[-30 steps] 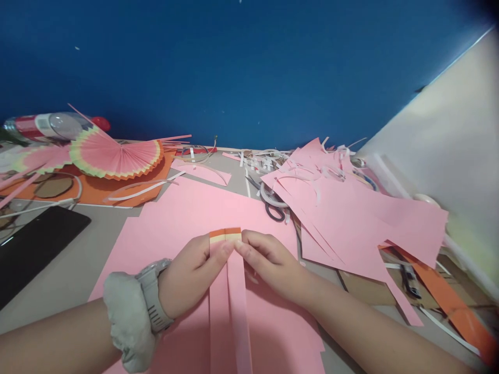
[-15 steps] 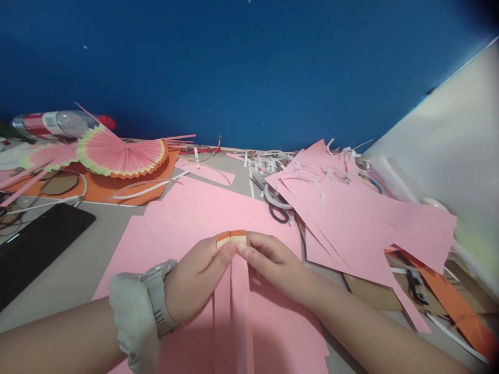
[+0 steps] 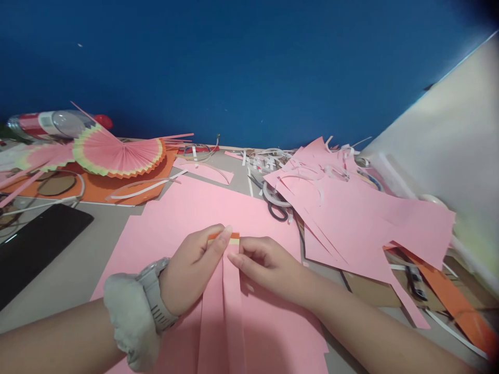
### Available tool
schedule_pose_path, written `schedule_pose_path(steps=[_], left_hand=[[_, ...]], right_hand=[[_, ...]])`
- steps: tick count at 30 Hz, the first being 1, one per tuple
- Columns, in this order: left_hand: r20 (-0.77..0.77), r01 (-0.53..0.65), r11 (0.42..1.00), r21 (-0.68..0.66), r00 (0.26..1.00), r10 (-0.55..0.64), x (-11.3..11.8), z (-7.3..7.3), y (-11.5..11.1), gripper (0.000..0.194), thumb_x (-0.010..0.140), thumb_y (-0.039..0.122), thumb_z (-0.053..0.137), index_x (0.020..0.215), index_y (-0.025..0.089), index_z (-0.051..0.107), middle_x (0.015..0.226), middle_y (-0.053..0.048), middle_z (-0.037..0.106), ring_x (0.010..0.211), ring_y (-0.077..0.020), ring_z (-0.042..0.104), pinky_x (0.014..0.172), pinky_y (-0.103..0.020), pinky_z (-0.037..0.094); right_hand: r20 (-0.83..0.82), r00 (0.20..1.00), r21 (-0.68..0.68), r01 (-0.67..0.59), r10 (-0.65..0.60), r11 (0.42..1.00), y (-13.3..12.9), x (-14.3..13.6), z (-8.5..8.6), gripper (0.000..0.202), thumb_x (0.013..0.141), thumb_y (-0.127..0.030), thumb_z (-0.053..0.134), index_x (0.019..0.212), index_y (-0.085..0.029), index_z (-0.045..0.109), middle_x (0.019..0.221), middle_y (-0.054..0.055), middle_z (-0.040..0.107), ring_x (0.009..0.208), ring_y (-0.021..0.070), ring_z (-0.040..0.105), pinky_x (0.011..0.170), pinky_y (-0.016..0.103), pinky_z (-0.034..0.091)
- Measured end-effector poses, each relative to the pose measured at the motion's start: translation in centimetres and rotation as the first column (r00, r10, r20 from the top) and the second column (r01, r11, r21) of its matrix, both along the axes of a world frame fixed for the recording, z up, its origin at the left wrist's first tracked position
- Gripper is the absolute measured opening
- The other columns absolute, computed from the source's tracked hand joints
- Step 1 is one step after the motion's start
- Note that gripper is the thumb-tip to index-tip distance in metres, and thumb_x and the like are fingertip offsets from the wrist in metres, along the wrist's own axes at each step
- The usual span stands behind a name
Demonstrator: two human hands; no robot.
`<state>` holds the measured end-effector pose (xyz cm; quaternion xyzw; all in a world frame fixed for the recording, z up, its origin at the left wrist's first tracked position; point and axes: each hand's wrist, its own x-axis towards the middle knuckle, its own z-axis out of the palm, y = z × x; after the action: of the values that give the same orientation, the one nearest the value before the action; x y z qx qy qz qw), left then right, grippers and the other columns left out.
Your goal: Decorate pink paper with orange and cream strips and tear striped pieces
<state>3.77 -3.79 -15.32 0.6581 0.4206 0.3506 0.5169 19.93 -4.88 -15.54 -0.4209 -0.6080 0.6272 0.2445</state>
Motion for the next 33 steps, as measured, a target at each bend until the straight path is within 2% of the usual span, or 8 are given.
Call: schedule_pose_path(steps=[8,14,19,23,28,33], left_hand=[[-0.022,-0.013,1.0,0.011,1.0,0.013,0.14,0.03,0.06,0.034,0.094,0.034,0.031,0.063,0.02,0.033,0.062,0.006,0.031,0.058,-0.0101,0.031,0.055,-0.023,0.028],[-0.023,-0.014,1.0,-0.009,1.0,0.014,0.07,0.03,0.1,0.034,0.093,0.035,0.033,0.062,0.02,0.033,0.062,0.005,0.028,0.057,-0.0105,0.03,0.055,-0.023,0.029],[0.073,0.138,0.989,-0.046,0.988,-0.135,0.07,0.31,0.26,0.029,0.092,0.028,0.036,0.068,0.018,0.048,0.07,0.002,0.047,0.072,-0.0125,0.046,0.072,-0.024,0.039],[0.06,0.161,0.987,-0.023,0.985,-0.159,0.19,0.6,0.35,0.029,0.092,0.025,0.036,0.074,0.018,0.057,0.073,0.001,0.054,0.071,-0.0132,0.049,0.072,-0.025,0.041],[0.014,0.179,0.984,-0.015,0.984,-0.179,0.31,0.66,0.28,0.036,0.093,0.026,0.032,0.076,0.018,0.063,0.076,-0.002,0.06,0.079,-0.017,0.053,0.079,-0.028,0.041],[0.005,0.117,0.993,-0.002,0.993,-0.117,0.16,0.21,0.26,0.024,0.09,0.026,0.039,0.074,0.018,0.055,0.072,0.002,0.053,0.072,-0.0136,0.05,0.071,-0.024,0.042]], right_hand=[[-0.056,0.998,-0.03,0.037,-0.039,0.999,-0.09,-0.15,-0.27,0.035,0.083,-0.042,0.052,0.062,-0.02,0.036,0.045,-0.007,0.044,0.042,0.0069,0.04,0.044,0.02,0.031],[-0.009,0.999,0.019,0.05,-0.05,0.999,0.08,-0.02,-0.02,0.037,0.083,-0.042,0.052,0.061,-0.019,0.033,0.047,-0.007,0.04,0.043,0.0054,0.034,0.041,0.018,0.026],[-0.07,0.997,-0.03,0.036,-0.038,0.999,0.11,0.12,0.04,0.033,0.088,-0.044,0.043,0.067,-0.019,0.041,0.047,-0.007,0.043,0.043,0.0068,0.039,0.044,0.02,0.032],[-0.126,0.991,-0.026,0.029,-0.032,0.999,0.17,0.26,-0.15,0.035,0.087,-0.043,0.044,0.064,-0.018,0.042,0.05,-0.005,0.043,0.045,0.0073,0.041,0.048,0.021,0.035],[-0.279,0.958,-0.029,0.055,-0.061,0.998,0.27,0.35,-0.53,0.039,0.091,-0.043,0.036,0.062,-0.018,0.041,0.052,-0.004,0.043,0.047,0.008,0.043,0.055,0.024,0.04],[-0.119,0.99,-0.025,0.075,-0.077,0.997,0.23,0.28,-0.22,0.034,0.083,-0.044,0.052,0.064,-0.018,0.04,0.05,-0.007,0.037,0.046,0.0064,0.035,0.044,0.019,0.027]])
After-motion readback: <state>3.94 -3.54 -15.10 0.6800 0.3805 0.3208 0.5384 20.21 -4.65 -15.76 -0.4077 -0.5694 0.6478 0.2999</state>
